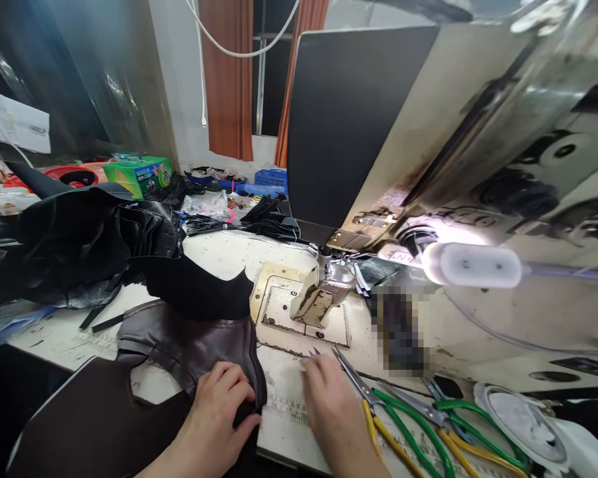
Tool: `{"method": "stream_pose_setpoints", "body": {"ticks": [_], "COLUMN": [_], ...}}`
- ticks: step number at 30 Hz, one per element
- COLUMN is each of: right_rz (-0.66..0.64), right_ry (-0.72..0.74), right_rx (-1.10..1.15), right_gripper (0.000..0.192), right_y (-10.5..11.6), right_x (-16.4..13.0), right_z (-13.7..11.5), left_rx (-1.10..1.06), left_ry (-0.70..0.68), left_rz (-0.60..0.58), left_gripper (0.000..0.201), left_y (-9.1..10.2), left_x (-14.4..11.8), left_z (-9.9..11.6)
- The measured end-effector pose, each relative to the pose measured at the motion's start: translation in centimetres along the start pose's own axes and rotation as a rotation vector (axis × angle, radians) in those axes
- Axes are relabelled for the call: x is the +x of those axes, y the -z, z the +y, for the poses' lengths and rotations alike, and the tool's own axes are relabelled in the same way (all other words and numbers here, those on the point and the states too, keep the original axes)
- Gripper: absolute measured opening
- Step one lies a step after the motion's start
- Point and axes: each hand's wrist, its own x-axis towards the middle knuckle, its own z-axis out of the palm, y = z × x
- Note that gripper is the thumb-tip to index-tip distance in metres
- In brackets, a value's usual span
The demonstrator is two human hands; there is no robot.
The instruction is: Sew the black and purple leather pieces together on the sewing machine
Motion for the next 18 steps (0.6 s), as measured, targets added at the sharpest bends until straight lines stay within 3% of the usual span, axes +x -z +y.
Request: {"method": "stream_pose_setpoints", "body": {"ticks": [4,7,11,15,18], "right_rz": [0.040,-0.016,-0.100,-0.205,-0.237], "right_ry": [-0.179,-0.255,-0.216,-0.215,-0.442], "right_rx": [-0.389,-0.618,-0.575,-0.439,-0.282], "right_gripper": [0.023,0.023,0.033,0.043,0.042], "right_y": [2.7,3.8,4.3,5.2,5.7], "right_x": [-4.0,-8.1,-11.9,-13.5,-14.1], "right_z": [4.3,5.8,6.7,8.3,8.8], "left_rx": [0.080,0.126,0.109,0.010,-0.057], "left_ry": [-0.071,-0.143,-0.244,-0.225,-0.202], "left_rz": [0.080,0.166,0.240,0.260,0.268], "left_gripper": [0.014,0.018,0.021,0.021,0.019], "left_y": [-0.9,-1.9,-2.5,-2.0,-1.4], "left_x": [-0.3,-0.4,0.1,0.7,0.8], "left_z": [-0.3,-0.5,-0.6,-0.7,-0.8]}}
